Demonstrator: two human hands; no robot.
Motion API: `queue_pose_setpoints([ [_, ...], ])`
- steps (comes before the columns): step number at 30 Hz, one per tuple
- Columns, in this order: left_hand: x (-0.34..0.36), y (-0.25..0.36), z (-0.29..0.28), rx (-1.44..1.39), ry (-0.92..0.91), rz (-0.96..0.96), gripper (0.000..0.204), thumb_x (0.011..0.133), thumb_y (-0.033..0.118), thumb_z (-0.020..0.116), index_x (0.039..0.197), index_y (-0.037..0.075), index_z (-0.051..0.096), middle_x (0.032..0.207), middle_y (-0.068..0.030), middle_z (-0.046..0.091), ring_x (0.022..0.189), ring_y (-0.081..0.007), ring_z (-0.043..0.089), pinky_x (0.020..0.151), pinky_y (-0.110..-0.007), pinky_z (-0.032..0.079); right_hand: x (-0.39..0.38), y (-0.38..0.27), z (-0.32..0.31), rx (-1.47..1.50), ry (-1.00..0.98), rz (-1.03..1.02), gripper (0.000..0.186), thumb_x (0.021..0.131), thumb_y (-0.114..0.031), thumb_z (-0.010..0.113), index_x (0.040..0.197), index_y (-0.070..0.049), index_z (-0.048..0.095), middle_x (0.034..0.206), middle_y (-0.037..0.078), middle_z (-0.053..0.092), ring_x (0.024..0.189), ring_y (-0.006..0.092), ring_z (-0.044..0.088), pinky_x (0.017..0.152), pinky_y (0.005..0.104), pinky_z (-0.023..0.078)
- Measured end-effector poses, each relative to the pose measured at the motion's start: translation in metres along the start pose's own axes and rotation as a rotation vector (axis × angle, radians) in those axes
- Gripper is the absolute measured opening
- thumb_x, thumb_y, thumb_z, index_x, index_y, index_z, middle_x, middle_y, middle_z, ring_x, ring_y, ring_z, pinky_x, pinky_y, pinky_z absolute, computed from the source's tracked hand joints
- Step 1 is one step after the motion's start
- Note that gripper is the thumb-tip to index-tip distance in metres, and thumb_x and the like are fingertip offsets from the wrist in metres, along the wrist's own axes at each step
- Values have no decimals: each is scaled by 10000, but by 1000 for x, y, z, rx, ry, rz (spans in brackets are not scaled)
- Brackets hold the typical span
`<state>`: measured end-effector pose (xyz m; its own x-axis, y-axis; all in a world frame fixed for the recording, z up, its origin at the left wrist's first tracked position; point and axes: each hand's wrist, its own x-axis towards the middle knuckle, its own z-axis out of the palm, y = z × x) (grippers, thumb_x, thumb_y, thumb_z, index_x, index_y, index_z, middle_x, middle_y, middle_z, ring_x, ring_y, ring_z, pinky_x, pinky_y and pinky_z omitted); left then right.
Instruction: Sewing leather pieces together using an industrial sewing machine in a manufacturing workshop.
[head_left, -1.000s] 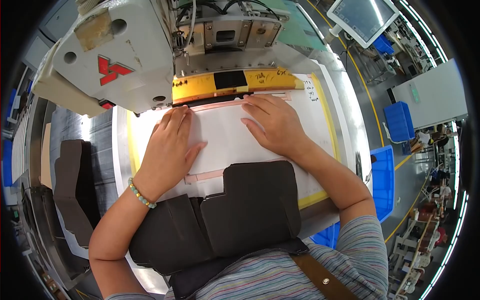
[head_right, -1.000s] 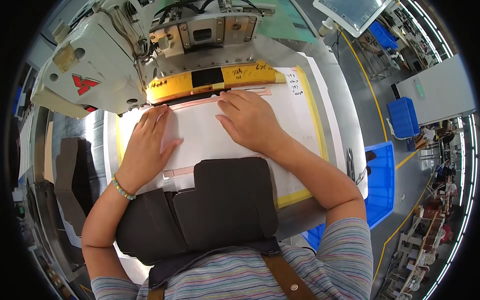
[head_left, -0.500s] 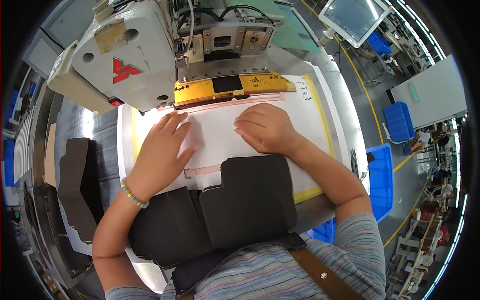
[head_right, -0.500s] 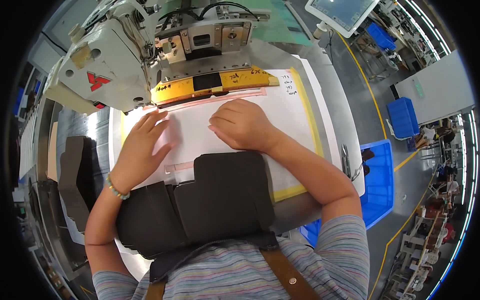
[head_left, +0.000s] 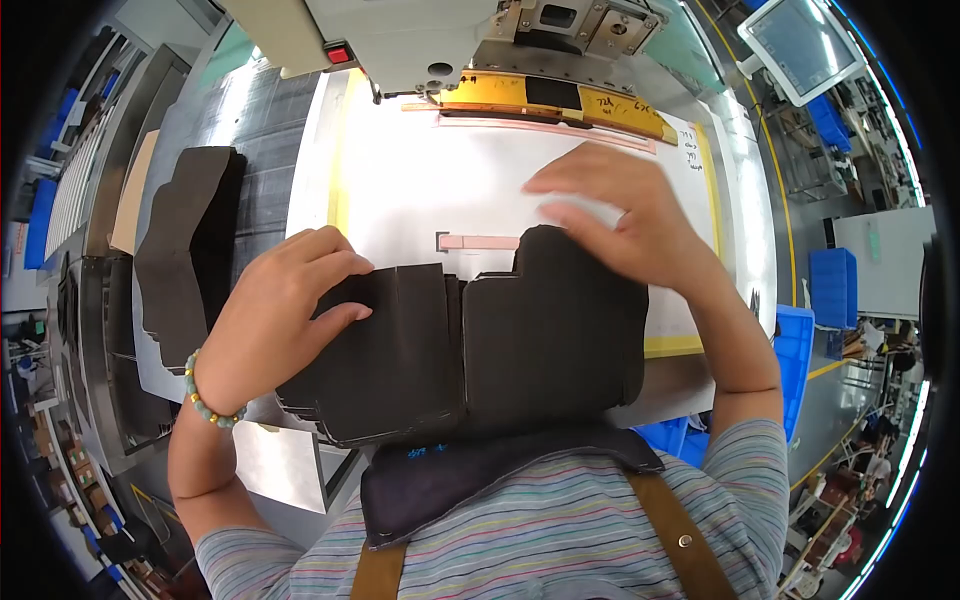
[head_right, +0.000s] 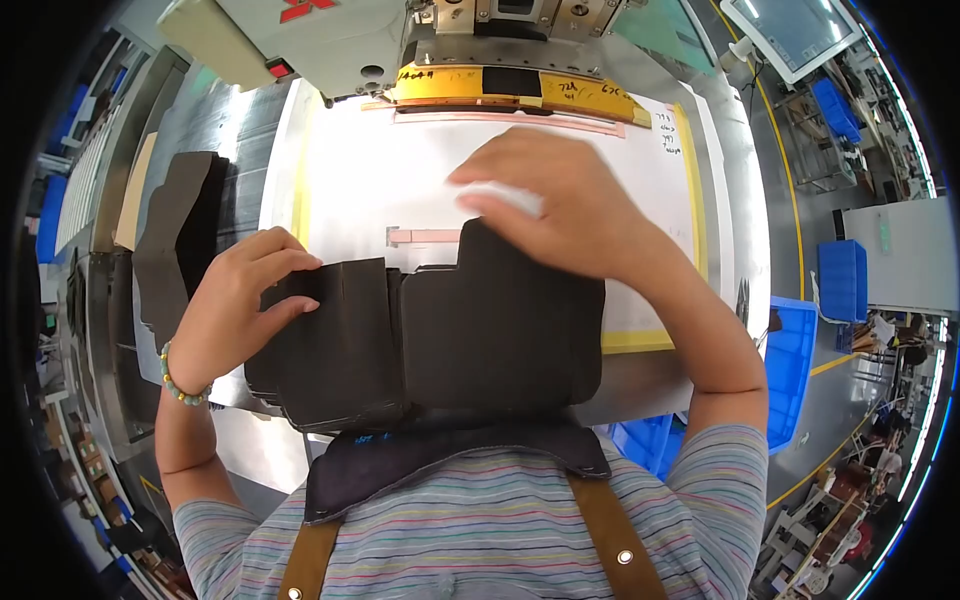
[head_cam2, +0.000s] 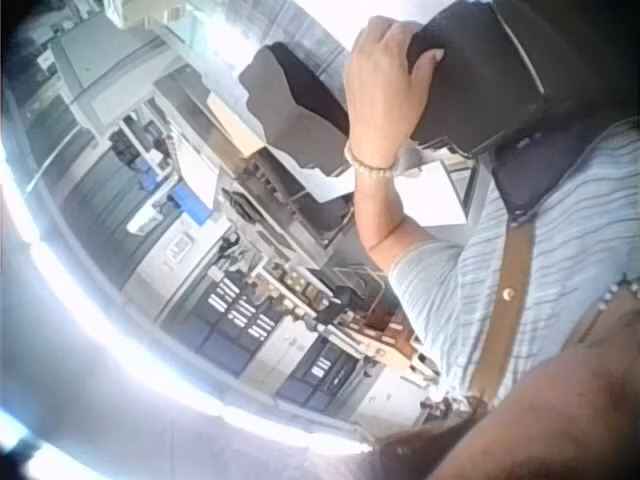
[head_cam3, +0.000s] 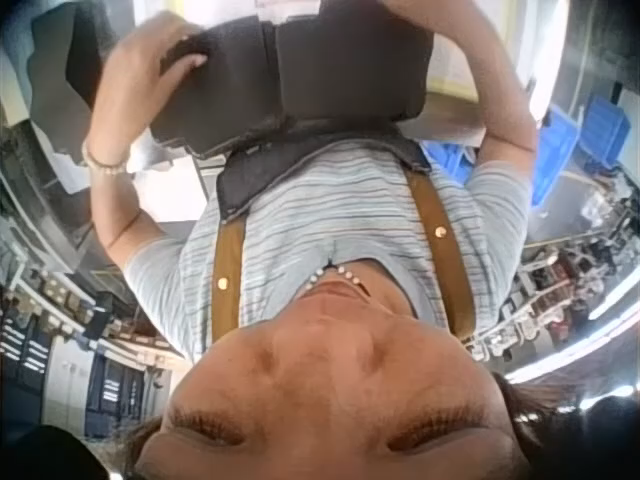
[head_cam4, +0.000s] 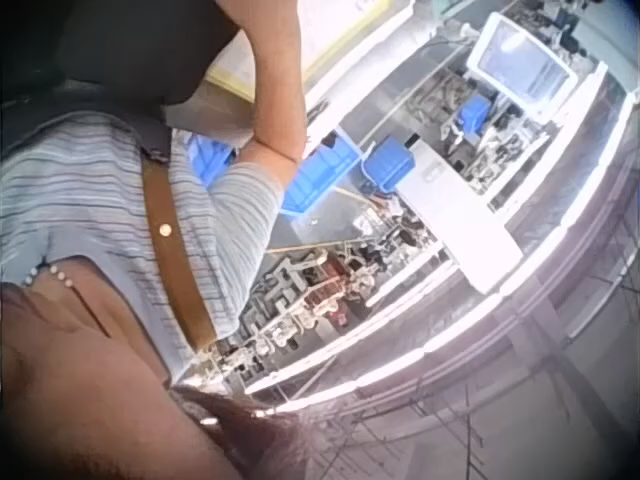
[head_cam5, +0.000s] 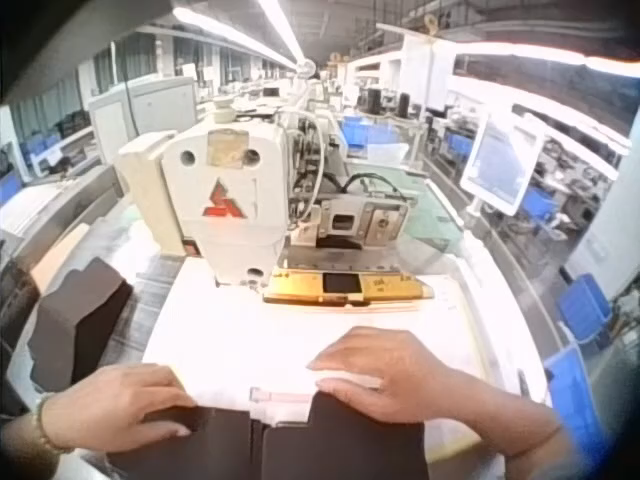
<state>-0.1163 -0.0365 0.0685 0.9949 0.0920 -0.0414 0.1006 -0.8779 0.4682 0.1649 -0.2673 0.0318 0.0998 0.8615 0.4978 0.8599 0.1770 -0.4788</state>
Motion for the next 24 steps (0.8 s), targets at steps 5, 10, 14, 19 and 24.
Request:
queue_pose_setpoints([
  [5, 0, -1, 4, 38, 31, 3, 370, 807, 56, 885, 1143, 6, 739, 1090, -131, 695, 1022, -360, 684, 886, -425, 556, 11, -37, 41, 178, -333, 38, 364, 1004, -209, 737, 1301, 2, 740, 1194, 155, 740, 1104, 342, 697, 969, 430, 561],
  [10, -1, -13, 14, -84, 69, -27, 309, 843, 75, 873, 1111, 8, 734, 1065, -134, 684, 1008, -359, 673, 890, -439, 546, 25, -51, 71, 254, -492, 181, 352, 1008, -225, 749, 1270, 8, 713, 1208, 138, 686, 1115, 311, 679, 949, 415, 561],
  [14, -2, -18, 27, -215, 173, 12, 231, 877, 78, 849, 1067, 29, 727, 1037, -130, 676, 986, -356, 660, 872, -444, 531, 32, -55, 81, 251, -358, 135, 272, 992, -196, 762, 1182, -4, 729, 1166, 124, 680, 1051, 293, 692, 901, 406, 573],
  [19, 2, -22, 30, -254, 205, -24, 160, 882, 41, 827, 990, 26, 711, 994, -112, 684, 950, -334, 660, 847, -422, 523, 40, -54, 84, 331, -359, 187, 174, 973, -148, 777, 1081, -12, 767, 1008, 89, 743, 881, 228, 723, 789, 356, 589],
  [24, 4, -24, 32, -333, 205, -20, 145, 866, -60, 811, 932, 8, 702, 950, -62, 680, 893, -200, 644, 822, -331, 510, 41, -53, 88, 487, -344, 320, 172, 977, -157, 791, 1079, -19, 804, 961, 96, 772, 882, 212, 736, 794, 342, 591],
])
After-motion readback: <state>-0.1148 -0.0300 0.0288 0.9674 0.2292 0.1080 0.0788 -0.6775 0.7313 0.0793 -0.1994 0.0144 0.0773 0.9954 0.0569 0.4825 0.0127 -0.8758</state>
